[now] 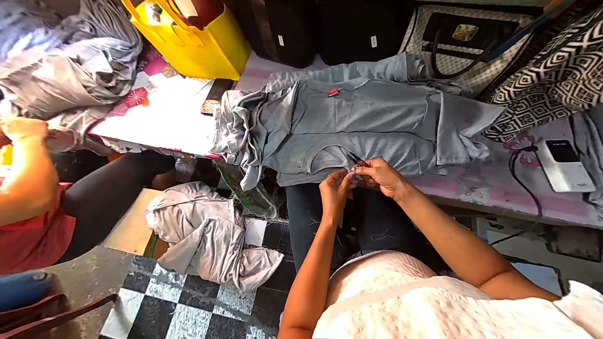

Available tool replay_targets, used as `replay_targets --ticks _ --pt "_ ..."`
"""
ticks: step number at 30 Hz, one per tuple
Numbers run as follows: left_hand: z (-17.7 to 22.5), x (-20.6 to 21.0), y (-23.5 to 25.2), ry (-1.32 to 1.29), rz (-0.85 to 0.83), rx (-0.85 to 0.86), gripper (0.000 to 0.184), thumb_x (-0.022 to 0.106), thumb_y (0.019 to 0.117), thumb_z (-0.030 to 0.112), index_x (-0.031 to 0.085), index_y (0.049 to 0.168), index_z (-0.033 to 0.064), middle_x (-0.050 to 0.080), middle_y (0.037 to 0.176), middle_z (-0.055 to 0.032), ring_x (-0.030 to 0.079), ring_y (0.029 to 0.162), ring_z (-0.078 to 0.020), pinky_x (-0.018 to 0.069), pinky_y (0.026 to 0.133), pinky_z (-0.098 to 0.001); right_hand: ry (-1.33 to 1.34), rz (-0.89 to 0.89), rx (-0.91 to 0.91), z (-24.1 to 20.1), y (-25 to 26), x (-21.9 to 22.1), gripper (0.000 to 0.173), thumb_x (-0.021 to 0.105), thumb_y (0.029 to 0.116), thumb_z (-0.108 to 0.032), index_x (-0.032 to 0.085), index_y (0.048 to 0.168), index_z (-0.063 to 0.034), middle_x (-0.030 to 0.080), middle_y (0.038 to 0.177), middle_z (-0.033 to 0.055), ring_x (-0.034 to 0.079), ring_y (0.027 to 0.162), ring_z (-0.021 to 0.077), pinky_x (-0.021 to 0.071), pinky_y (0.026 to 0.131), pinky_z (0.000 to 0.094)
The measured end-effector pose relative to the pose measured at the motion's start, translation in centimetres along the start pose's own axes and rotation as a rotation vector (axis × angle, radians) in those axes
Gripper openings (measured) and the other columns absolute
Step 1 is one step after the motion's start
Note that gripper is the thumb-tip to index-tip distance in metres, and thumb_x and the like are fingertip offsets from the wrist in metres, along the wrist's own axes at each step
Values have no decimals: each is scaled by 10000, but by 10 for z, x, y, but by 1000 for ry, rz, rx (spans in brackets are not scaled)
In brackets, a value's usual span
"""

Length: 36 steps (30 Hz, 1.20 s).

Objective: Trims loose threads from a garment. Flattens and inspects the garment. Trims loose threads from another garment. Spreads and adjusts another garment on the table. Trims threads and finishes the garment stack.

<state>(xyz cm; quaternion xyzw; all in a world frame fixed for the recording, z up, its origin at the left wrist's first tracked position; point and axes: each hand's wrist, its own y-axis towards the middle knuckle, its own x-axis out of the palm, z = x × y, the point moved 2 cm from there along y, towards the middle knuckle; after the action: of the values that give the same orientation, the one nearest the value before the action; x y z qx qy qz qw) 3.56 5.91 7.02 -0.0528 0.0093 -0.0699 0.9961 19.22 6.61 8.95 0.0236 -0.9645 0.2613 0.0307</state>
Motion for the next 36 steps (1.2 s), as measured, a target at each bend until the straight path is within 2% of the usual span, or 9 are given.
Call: replay_targets --ticks 3,6,8,11,12,15,21,25,36 --pt "-4 1 0 78 54 112 140 602 984 -2 692 995 -109 747 761 -103 737 637 -134 646 652 -292 -51 35 -47 1 0 2 111 647 1005 -105 680 942 -20 483 605 -72 362 476 -12 313 465 163" --pt "-6 -8 -6 26 69 -13 135 574 999 21 654 970 -85 720 714 -83 715 581 -140 639 593 -301 -28 48 -70 2 -3 0 86 665 987 -85 687 938 -17 471 596 -75 351 468 -11 311 462 163" --pt "-8 -14 -8 -13 62 -101 147 563 1018 32 645 1022 -89 733 789 -104 736 646 -163 650 646 -323 -23 51 -71 1 -4 -1 81 669 984 -81 692 943 -15 472 599 -75 352 469 -11 316 463 162" --pt "-3 -13 -7 -66 -10 -56 261 524 1040 48 599 1221 -124 732 1039 -179 757 889 -204 643 836 -363 -34 52 -73 -3 -5 2 72 671 983 -78 690 955 -14 503 622 -68 370 485 -14 324 473 158" --pt "0 -10 -5 -46 -37 -38 279 563 1028 50 595 1237 -131 730 1046 -183 754 896 -196 637 854 -354 -45 54 -74 -4 -6 4 76 669 987 -79 693 966 -10 532 640 -60 386 495 -15 333 479 159" --pt "5 -4 3 47 -28 -35 148 624 989 14 674 1046 -113 744 794 -103 730 666 -119 633 693 -280 -91 66 -91 -4 -6 5 106 661 1001 -107 695 977 -10 563 663 -50 410 509 -11 351 493 167" --pt "-4 -17 -1 34 -32 -94 140 616 997 49 693 978 -66 727 728 -67 706 586 -114 629 605 -280 -145 -10 1 -12 -40 -12 471 350 1131 -376 690 1072 -55 385 597 -100 321 463 8 298 452 182" --pt "-5 -17 -4 27 -5 -73 109 631 973 29 696 950 -55 714 697 -50 689 564 -95 614 584 -258 -307 -17 67 -7 -48 -3 406 458 1112 -324 720 1007 -32 381 581 -99 309 460 8 285 462 193" --pt "-6 -16 -7 110 -18 -71 124 611 984 36 686 978 -62 712 722 -56 684 570 -86 610 591 -255 -349 105 4 4 -22 9 370 507 1097 -276 728 950 -18 452 606 -65 350 493 21 323 501 212"
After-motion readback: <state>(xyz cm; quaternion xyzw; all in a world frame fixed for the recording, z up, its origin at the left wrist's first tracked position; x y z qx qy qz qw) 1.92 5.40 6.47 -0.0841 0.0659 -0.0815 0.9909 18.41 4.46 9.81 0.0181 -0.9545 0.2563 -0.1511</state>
